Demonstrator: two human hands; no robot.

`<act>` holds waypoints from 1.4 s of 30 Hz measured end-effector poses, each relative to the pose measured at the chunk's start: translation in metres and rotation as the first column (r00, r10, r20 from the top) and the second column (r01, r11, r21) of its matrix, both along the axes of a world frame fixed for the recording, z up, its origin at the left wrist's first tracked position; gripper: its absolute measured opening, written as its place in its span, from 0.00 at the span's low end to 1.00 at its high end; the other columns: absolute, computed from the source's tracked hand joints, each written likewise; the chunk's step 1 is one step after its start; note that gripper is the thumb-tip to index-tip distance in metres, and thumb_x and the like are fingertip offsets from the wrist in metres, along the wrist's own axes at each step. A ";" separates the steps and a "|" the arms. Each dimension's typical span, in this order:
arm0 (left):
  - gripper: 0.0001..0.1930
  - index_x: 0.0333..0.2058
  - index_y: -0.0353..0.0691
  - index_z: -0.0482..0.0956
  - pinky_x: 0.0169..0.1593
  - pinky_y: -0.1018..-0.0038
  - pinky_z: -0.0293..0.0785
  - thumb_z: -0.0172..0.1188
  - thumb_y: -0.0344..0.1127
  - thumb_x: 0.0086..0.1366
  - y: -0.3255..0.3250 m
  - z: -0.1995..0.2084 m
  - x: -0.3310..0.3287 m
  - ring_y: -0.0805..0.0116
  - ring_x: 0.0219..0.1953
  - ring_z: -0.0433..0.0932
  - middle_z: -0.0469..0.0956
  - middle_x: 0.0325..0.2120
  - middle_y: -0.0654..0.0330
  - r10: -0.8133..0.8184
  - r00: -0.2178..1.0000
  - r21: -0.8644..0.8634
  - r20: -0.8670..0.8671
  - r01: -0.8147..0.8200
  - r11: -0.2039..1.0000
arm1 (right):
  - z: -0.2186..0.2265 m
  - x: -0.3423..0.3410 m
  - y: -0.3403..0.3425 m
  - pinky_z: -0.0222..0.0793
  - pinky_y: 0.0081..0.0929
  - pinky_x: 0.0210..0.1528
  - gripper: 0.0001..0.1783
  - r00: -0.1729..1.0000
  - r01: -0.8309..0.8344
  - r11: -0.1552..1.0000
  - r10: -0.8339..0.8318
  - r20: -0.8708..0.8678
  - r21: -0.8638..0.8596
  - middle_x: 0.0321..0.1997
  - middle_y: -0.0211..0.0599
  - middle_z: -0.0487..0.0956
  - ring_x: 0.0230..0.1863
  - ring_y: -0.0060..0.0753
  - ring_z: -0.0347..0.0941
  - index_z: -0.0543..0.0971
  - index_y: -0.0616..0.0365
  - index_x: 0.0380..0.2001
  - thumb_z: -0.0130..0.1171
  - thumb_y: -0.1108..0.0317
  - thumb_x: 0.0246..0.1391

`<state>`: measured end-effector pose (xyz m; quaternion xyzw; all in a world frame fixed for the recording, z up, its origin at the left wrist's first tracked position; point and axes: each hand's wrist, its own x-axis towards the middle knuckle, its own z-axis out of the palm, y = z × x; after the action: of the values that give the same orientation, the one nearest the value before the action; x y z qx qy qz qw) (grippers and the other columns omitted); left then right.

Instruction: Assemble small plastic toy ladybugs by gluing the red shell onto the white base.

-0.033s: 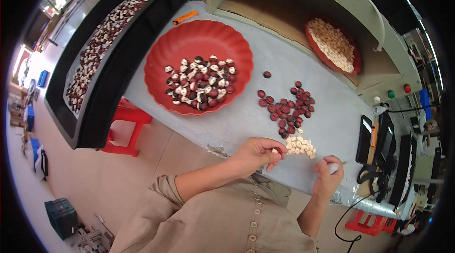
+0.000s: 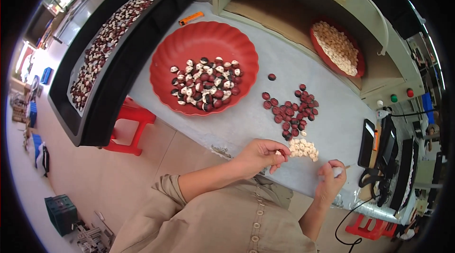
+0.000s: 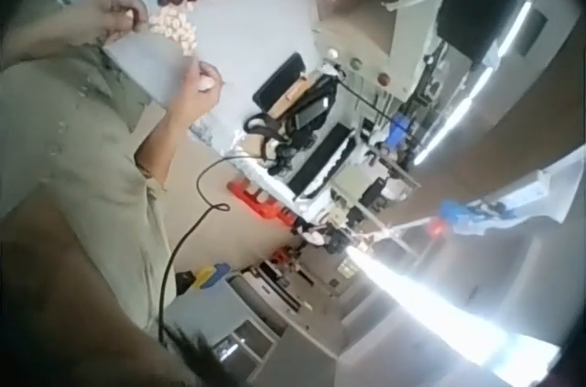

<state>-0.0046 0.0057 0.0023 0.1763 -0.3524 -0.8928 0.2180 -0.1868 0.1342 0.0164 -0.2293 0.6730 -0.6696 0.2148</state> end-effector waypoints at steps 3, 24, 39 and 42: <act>0.07 0.33 0.31 0.72 0.22 0.84 0.65 0.51 0.23 0.54 0.002 -0.003 0.000 0.78 0.18 0.68 0.71 0.24 0.59 -0.021 0.999 0.022 -0.033 0.021 1.000 | -0.008 -0.005 0.004 0.59 0.16 0.20 0.06 0.996 0.005 0.996 0.002 0.089 -0.087 0.17 0.29 0.66 0.17 0.18 0.61 0.69 0.62 0.23 0.54 0.81 0.38; 0.10 0.29 0.35 0.74 0.33 0.70 0.66 0.54 0.19 0.44 -0.087 0.062 0.084 0.59 0.29 0.69 0.73 0.28 0.56 0.857 0.512 -0.916 -0.062 0.312 -0.253 | -0.006 -0.004 0.000 0.59 0.14 0.21 0.05 0.987 -0.079 0.992 0.092 0.129 -0.101 0.19 0.30 0.68 0.17 0.19 0.62 0.69 0.63 0.21 0.55 0.80 0.39; 0.14 0.36 0.34 0.71 0.33 0.75 0.69 0.52 0.26 0.47 -0.035 0.013 -0.028 0.65 0.31 0.68 0.69 0.26 0.57 0.371 0.928 -0.979 0.037 0.108 -0.171 | -0.001 -0.007 0.001 0.62 0.18 0.25 0.18 0.964 -0.185 0.966 0.214 0.157 -0.179 0.27 0.35 0.70 0.25 0.21 0.66 0.63 0.62 0.38 0.56 0.73 0.42; 0.11 0.39 0.34 0.72 0.32 0.77 0.69 0.50 0.28 0.55 -0.032 0.025 -0.012 0.70 0.29 0.70 0.71 0.30 0.59 0.222 0.966 -0.735 0.131 -0.056 0.676 | 0.003 -0.004 0.002 0.63 0.16 0.26 0.17 0.955 -0.241 0.959 0.261 0.138 -0.150 0.29 0.36 0.71 0.26 0.21 0.67 0.65 0.63 0.36 0.57 0.71 0.43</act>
<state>-0.0161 -0.0260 0.0276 0.1952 -0.6828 -0.6374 0.2991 -0.1908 0.1361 0.0191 -0.2736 0.5740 -0.6955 0.3347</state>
